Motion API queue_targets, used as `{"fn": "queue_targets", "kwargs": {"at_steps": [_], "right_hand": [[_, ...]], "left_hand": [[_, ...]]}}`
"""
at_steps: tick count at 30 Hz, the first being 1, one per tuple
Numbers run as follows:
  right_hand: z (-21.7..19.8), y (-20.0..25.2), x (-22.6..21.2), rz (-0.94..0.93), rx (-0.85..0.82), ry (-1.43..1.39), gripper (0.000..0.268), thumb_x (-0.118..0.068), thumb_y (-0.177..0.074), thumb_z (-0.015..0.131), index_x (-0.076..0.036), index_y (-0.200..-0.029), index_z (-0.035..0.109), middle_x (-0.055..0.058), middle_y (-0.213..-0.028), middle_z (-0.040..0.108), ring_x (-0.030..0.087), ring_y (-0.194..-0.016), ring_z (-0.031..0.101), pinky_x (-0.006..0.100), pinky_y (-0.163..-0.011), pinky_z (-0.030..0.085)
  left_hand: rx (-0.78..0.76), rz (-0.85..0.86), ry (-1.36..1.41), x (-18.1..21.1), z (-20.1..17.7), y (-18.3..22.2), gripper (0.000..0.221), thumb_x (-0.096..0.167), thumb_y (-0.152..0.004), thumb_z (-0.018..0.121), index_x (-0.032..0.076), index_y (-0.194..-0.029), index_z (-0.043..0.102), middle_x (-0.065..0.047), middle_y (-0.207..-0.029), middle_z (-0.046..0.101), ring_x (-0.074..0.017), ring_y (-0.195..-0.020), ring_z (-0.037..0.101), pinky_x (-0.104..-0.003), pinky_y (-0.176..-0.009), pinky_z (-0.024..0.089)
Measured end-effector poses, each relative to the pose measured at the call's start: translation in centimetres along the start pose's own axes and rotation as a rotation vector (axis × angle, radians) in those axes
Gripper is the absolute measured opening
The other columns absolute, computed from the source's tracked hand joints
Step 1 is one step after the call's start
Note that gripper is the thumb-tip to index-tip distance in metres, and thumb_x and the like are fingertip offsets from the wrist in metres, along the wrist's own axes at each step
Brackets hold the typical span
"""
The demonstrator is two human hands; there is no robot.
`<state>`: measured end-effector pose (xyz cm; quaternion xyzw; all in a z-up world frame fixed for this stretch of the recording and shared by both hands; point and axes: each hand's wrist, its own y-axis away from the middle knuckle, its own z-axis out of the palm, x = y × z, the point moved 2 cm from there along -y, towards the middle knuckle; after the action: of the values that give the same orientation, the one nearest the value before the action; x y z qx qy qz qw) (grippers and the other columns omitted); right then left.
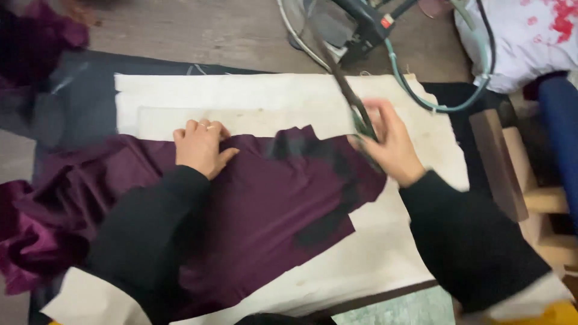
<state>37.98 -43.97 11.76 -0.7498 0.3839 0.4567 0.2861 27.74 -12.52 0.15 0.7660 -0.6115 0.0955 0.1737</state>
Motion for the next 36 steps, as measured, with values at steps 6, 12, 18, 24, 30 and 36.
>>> {"fn": "queue_targets", "kwargs": {"at_steps": [6,12,18,24,30,36], "right_hand": [[-3.4,13.5,4.2,0.412,0.077,-0.021,0.028,-0.010,-0.084,0.068,-0.004,-0.109,0.056,0.008,-0.055,0.056,0.014,-0.030,0.051,0.024,-0.031,0.042],[-5.8,15.4,10.2,0.524,0.221,0.291,0.022,-0.017,-0.083,0.073,-0.005,-0.098,0.063,0.012,-0.066,0.060,0.020,-0.043,0.055,0.031,-0.039,0.042],[-4.5,9.3,13.7,0.434,0.277,0.434,0.045,-0.033,-0.081,0.082,0.003,-0.099,0.062,0.024,-0.088,0.062,0.040,-0.080,0.065,0.045,-0.070,0.050],[-3.6,5.4,12.8,0.436,0.215,0.390,0.040,-0.013,-0.075,0.082,0.003,-0.105,0.059,0.025,-0.092,0.066,0.041,-0.089,0.067,0.044,-0.075,0.053],[-5.1,4.3,12.6,0.393,0.170,0.434,0.034,-0.010,-0.082,0.076,0.002,-0.106,0.055,0.026,-0.097,0.063,0.042,-0.094,0.065,0.044,-0.078,0.054],[-4.3,7.4,9.9,0.326,0.089,0.450,0.029,-0.030,-0.088,0.071,-0.009,-0.093,0.052,0.006,-0.088,0.063,0.018,-0.079,0.058,0.032,-0.070,0.042]], "left_hand": [[-0.118,-0.065,0.082,-2.6,-0.6,-1.7,0.025,0.032,-0.089,0.066,0.011,-0.104,0.067,-0.013,-0.096,0.071,-0.0357,-0.103,0.064,-0.051,-0.091,0.044],[-0.006,-0.138,-0.029,-3.4,-0.2,-2.6,0.026,0.036,-0.085,0.070,0.019,-0.104,0.067,-0.004,-0.101,0.066,-0.0302,-0.101,0.066,-0.047,-0.085,0.049],[0.054,0.057,-0.058,3.7,0.6,-4.4,0.031,0.042,-0.085,0.071,0.019,-0.107,0.068,-0.006,-0.106,0.060,-0.0287,-0.109,0.058,-0.046,-0.090,0.042],[0.238,0.181,-0.129,7.1,0.6,-0.3,0.034,0.027,-0.083,0.075,0.015,-0.110,0.059,-0.006,-0.105,0.048,-0.0273,-0.106,0.049,-0.045,-0.088,0.040],[0.154,0.555,-0.133,9.1,2.0,13.2,0.023,0.032,-0.083,0.063,0.018,-0.100,0.057,-0.006,-0.099,0.050,-0.0276,-0.091,0.051,-0.042,-0.075,0.041],[0.008,0.697,-0.141,8.6,5.1,24.1,0.041,0.029,-0.075,0.065,0.011,-0.110,0.055,-0.008,-0.100,0.055,-0.0269,-0.083,0.052,-0.039,-0.070,0.041]]}}
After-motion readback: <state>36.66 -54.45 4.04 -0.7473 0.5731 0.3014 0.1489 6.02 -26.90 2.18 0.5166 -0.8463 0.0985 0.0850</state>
